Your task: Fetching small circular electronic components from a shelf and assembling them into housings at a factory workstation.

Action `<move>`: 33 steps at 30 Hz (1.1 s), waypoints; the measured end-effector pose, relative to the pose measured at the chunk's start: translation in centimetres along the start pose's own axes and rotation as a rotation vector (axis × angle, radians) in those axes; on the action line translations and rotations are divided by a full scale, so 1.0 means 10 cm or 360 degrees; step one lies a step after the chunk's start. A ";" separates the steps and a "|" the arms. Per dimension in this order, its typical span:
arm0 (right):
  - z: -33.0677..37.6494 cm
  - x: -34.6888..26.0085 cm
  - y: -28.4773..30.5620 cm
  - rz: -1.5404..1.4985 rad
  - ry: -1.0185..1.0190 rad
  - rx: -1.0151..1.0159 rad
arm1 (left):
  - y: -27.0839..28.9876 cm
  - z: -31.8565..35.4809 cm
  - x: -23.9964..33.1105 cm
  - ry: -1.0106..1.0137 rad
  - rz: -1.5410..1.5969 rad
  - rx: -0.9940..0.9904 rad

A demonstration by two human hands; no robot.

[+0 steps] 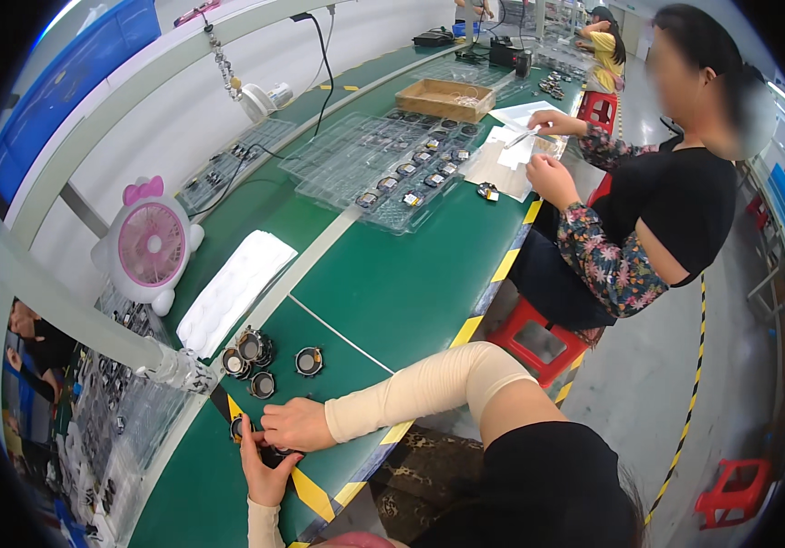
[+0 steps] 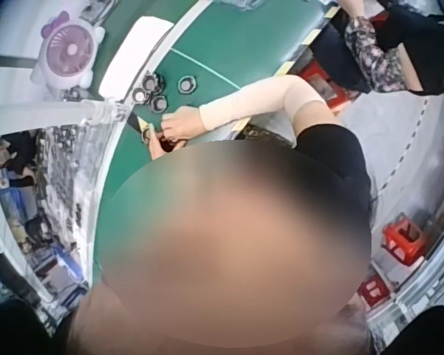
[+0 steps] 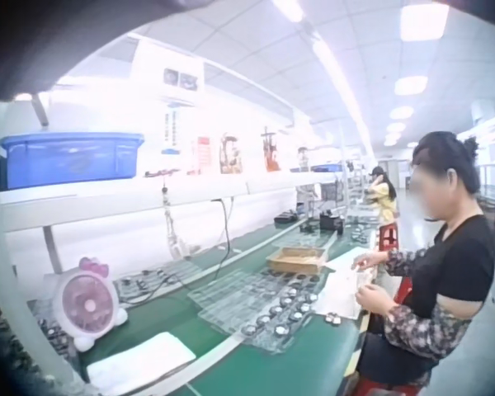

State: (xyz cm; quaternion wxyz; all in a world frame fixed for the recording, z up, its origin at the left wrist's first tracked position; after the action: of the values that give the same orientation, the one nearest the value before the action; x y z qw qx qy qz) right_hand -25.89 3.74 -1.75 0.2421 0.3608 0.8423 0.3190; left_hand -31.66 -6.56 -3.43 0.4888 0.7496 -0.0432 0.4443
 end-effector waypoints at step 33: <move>0.02 0.03 0.01 0.0029 0.0019 0.0040 | 0.00 -0.03 0.02 -0.0044 -0.0013 0.0070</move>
State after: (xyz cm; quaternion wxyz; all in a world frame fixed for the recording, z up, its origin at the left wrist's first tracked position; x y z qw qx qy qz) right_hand -25.87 4.13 -1.85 0.2295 0.3694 0.8444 0.3127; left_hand -31.72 -6.29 -3.23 0.4735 0.7663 -0.0371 0.4326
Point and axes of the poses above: each hand's wrist, its own z-axis away from the middle knuckle, its own y-axis out of the back of the hand, x = y × z, the point moved 7 cm from there along -z, towards the middle knuckle, and after that the axes turned 5 degrees about y, right-handed, at the moved point
